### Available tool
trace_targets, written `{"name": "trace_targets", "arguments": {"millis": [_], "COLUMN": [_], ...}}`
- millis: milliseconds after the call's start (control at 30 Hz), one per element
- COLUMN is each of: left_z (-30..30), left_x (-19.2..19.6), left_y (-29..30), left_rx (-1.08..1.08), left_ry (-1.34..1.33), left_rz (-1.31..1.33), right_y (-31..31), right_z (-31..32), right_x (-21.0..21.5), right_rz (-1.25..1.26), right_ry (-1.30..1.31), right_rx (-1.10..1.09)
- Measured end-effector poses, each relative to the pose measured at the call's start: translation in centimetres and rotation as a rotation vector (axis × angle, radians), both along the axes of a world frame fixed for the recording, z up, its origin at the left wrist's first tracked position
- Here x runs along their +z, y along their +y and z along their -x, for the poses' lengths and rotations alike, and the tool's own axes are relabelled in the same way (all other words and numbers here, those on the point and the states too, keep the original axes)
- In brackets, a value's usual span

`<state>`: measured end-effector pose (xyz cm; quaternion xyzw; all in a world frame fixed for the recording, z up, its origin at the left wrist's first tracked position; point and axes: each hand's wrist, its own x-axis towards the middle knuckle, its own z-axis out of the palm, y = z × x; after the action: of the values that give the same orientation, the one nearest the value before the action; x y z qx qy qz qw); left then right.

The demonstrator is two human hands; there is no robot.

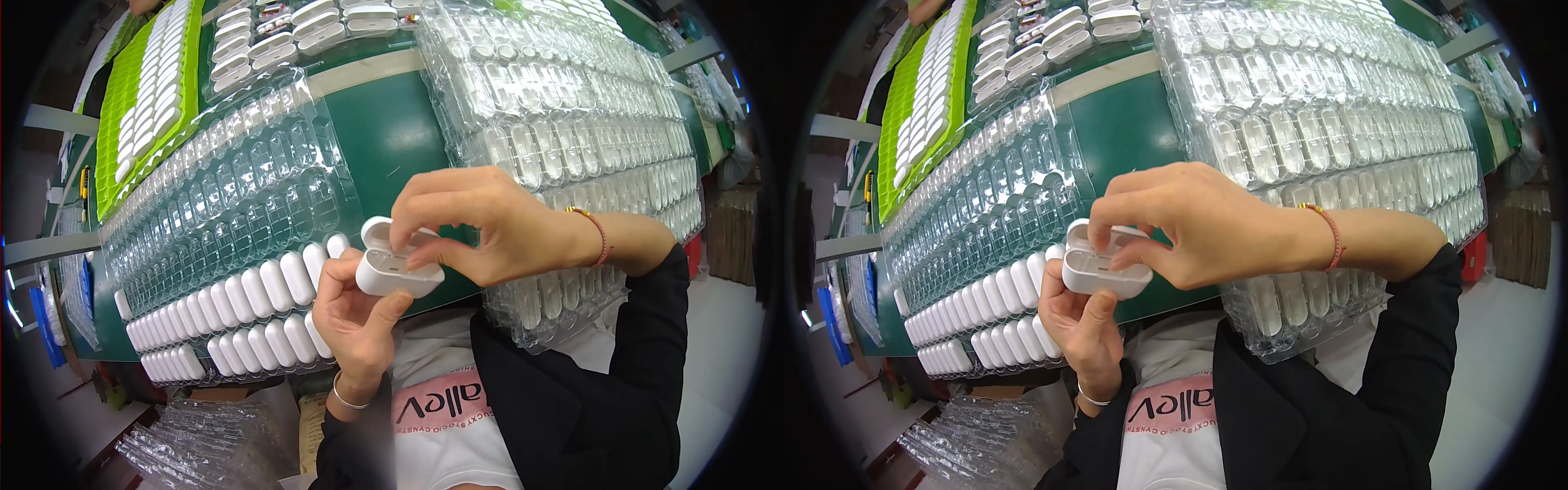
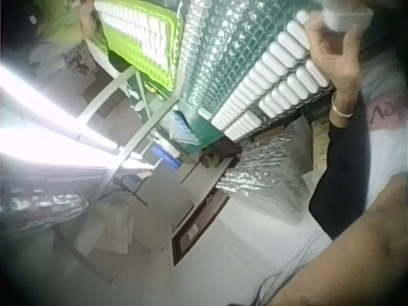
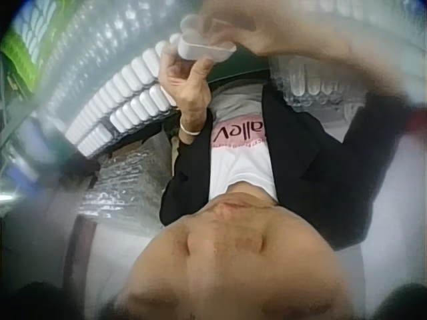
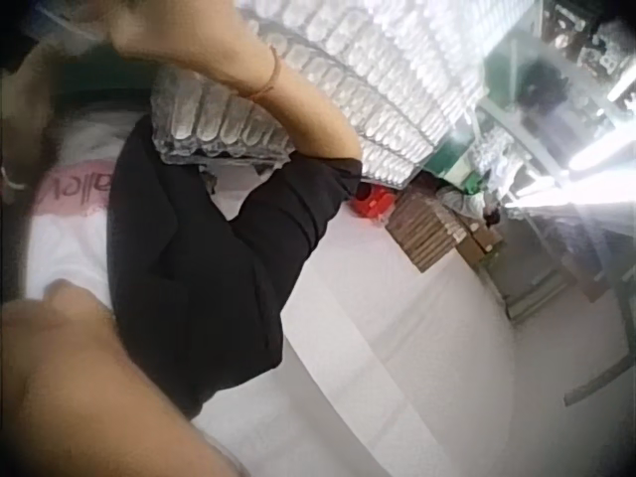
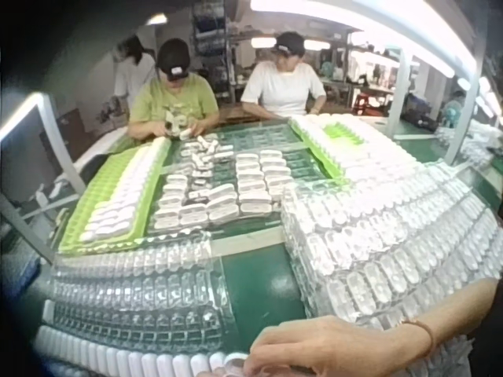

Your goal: The person repeatedly picks up white earbud cases and clear plastic lids from a green workbench. They open the cases, place the lids inside, and then close them. The person handles the items one at a time in a repetitive assembly loop.

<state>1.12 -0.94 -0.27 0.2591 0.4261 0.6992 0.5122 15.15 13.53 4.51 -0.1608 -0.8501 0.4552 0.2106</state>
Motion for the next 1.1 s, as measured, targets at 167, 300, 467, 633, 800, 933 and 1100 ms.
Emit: {"name": "trace_targets", "arguments": {"millis": [167,300,467,633,800,933,1100], "left_z": [0.6,0.1,0.7,1.0,2.9,3.8,4.7], "left_x": [0.2,0.7,0.4,2.3,1.1,1.4,1.0], "left_y": [0.1,0.2,0.4,0.7,-1.5,-1.8,-3.0], "left_rx": [0.019,0.190,0.159,0.267,0.297,0.295,0.385], "left_ry": [0.022,0.087,0.186,0.317,0.667,0.770,0.860], "left_rz": [-0.037,-0.034,-0.114,-0.024,-0.107,-0.081,-0.091], "right_y": [0.0,-0.5,-0.9,3.8,17.1,26.7,30.8], "right_z": [0.0,0.2,0.8,2.3,2.4,-1.4,-2.9], "right_x": [1.0,1.4,1.3,3.2,4.1,3.3,1.2], "right_rz": [0.007,-0.107,-0.070,-0.149,-0.377,-0.680,-0.463], "right_ry": [0.041,0.108,0.020,0.021,0.008,-0.308,-0.599], "right_rx": [0.011,-0.004,0.018,-0.003,-0.383,-0.646,-0.491]}}
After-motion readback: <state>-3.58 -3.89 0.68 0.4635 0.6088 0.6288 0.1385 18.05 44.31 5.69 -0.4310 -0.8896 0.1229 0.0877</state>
